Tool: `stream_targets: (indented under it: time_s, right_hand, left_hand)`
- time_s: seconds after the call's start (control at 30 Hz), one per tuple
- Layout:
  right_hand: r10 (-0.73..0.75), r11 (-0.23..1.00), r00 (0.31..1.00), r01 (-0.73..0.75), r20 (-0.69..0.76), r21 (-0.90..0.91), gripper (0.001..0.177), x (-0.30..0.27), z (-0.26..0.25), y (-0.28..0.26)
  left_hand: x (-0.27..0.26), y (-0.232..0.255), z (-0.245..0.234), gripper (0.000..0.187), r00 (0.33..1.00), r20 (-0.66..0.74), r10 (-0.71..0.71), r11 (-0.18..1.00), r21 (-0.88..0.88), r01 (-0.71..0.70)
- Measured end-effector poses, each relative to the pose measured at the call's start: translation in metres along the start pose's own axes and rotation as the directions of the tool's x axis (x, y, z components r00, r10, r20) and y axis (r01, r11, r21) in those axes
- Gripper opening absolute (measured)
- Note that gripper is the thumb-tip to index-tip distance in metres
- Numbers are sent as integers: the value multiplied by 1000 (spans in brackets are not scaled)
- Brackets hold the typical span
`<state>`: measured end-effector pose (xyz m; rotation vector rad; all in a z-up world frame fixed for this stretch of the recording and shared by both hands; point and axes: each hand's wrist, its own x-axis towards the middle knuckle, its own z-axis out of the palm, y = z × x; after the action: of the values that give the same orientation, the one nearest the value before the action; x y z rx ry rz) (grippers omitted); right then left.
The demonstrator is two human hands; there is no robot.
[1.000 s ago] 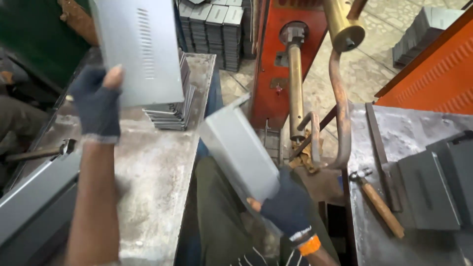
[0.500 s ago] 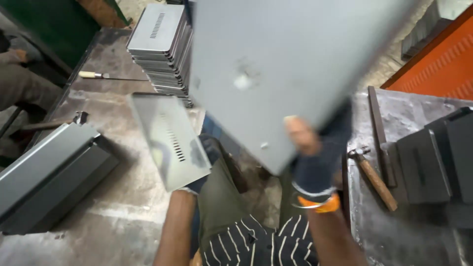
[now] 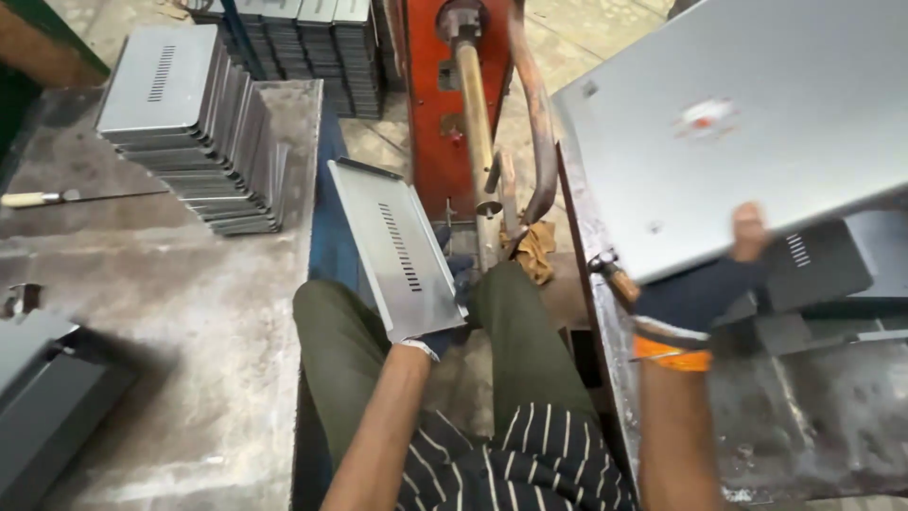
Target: The person sits on the floor of a metal workshop and bends sheet metal enclosure panels one at a time using a foot-operated bending press, pressing the panel edge under the machine's bar, then sets the bent panel onto a stack beside them. Sparks are visible as the panel contacts the machine during bending.
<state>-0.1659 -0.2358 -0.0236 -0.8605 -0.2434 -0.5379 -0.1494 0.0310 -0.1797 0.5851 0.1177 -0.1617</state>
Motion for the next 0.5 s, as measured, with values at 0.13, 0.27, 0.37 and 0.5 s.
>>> stream_targets:
  time_s: [0.13,0.27,0.37,0.5]
  right_hand:
    - [101,993,995,-100,-19,69,77,-18,11,39]
    - [240,964,956,-215,-167,154,75,-49,1,83]
    - [330,942,901,-293,-281,166,71,-76,3,99]
    - [539,841,788,-480,-297,251,64,-99,13,87]
  left_hand:
    - [1,-12,6,52,991,126,-47,988,-141,65]
    - [23,-50,-50,50,975,205,-90,916,-366,162]
    - [39,-77,-97,46,959,271,-83,903,-387,188]
    - [49,-100,-114,49,998,36,-43,929,-366,53]
